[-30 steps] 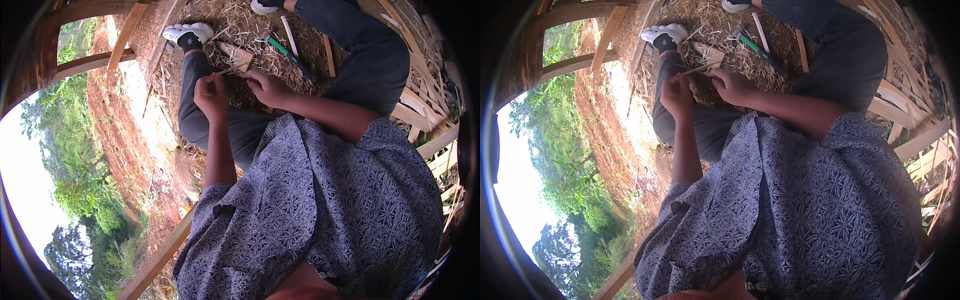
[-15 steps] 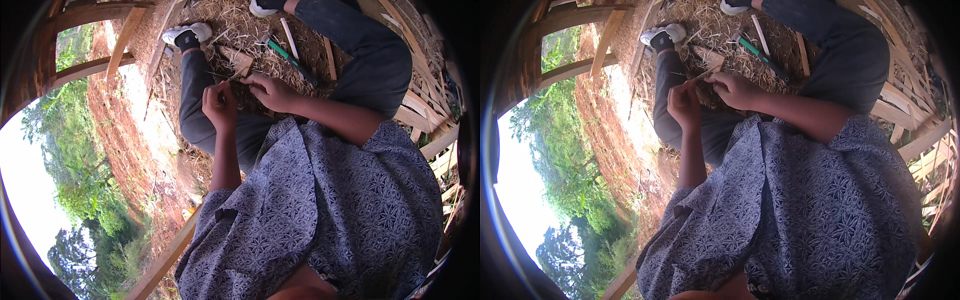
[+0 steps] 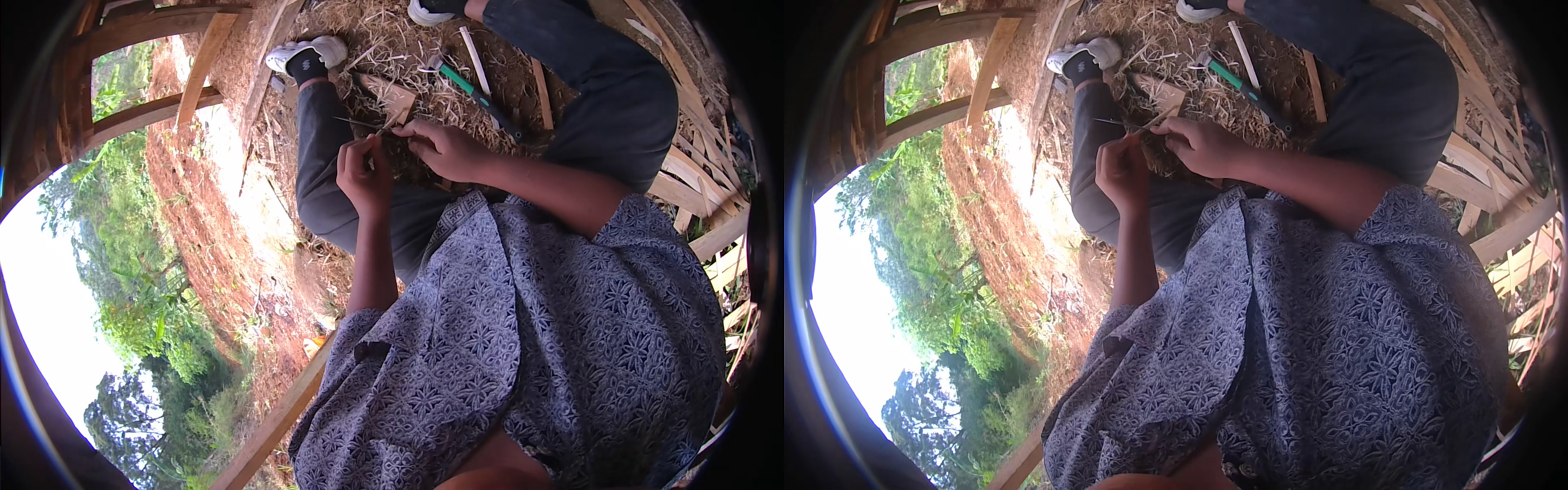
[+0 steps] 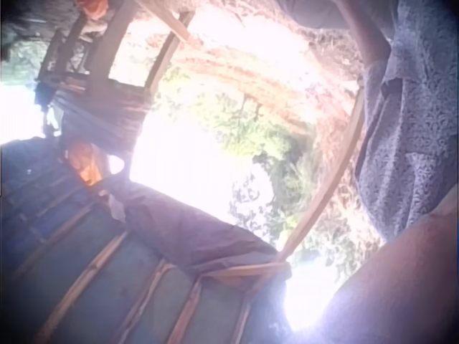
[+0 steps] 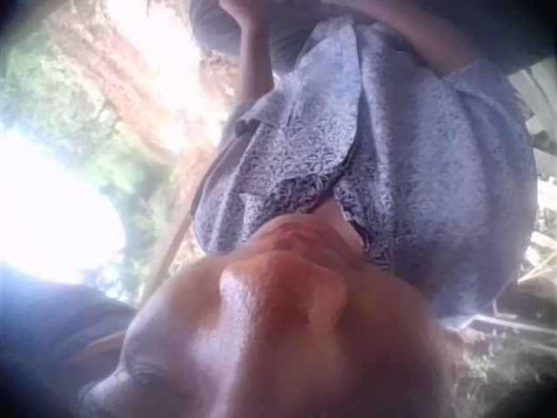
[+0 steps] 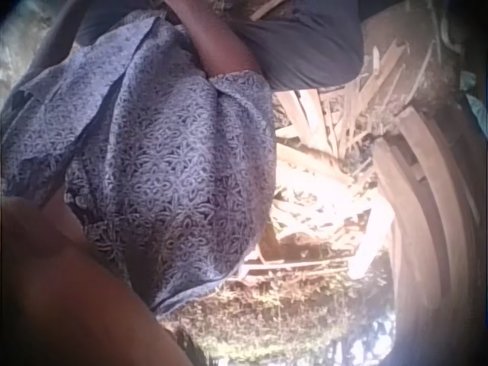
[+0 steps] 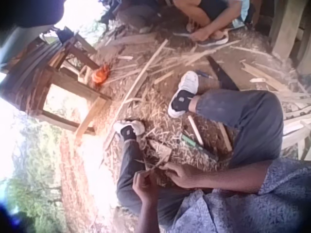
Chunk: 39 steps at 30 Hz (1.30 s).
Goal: The person sits on the ground and uses a knife to shave thin strips from a small piece of wood. They hold the wood with one hand and carefully scrape the blade along its length to produce fine wood shavings.
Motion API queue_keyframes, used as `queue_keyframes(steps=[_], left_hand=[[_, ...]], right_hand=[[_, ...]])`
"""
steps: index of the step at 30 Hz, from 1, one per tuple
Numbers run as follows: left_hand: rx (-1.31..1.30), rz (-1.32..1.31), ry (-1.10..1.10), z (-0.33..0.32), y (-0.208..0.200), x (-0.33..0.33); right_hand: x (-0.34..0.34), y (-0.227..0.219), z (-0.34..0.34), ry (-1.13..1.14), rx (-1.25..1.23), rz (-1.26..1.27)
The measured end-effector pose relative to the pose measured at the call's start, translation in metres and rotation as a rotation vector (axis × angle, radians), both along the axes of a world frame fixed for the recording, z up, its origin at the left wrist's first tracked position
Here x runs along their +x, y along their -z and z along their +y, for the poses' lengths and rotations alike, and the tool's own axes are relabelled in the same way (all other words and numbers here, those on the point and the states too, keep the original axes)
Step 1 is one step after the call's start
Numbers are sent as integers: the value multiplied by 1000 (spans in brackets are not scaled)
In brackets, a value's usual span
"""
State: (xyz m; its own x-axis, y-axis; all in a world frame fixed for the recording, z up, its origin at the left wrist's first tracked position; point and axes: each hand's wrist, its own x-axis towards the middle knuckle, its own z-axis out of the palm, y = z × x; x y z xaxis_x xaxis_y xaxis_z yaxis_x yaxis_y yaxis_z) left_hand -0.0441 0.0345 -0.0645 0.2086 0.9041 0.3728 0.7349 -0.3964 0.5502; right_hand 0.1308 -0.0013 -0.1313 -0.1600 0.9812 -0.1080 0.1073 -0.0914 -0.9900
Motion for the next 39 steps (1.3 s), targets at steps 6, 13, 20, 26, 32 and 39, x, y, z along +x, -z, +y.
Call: queue_keyframes(steps=[6,13,20,26,32,39], left_hand=[[27,-25,1,-6,2,3],[-7,-14,-15,3,-1,11],[-113,85,-29,-30,-8,-22],[-185,3,-46,-58,-3,-28],[-244,-94,39,-70,6,-17],[-185,-140,146,-69,12,-14]], right_hand=[[4,-2,0,-36,-82,-26],[11,43,1,-53,-208,-28],[17,20,0,-215,-349,162],[25,23,0,-310,-428,126],[27,0,5,-426,-446,-59],[35,11,25,-496,-319,-290]])
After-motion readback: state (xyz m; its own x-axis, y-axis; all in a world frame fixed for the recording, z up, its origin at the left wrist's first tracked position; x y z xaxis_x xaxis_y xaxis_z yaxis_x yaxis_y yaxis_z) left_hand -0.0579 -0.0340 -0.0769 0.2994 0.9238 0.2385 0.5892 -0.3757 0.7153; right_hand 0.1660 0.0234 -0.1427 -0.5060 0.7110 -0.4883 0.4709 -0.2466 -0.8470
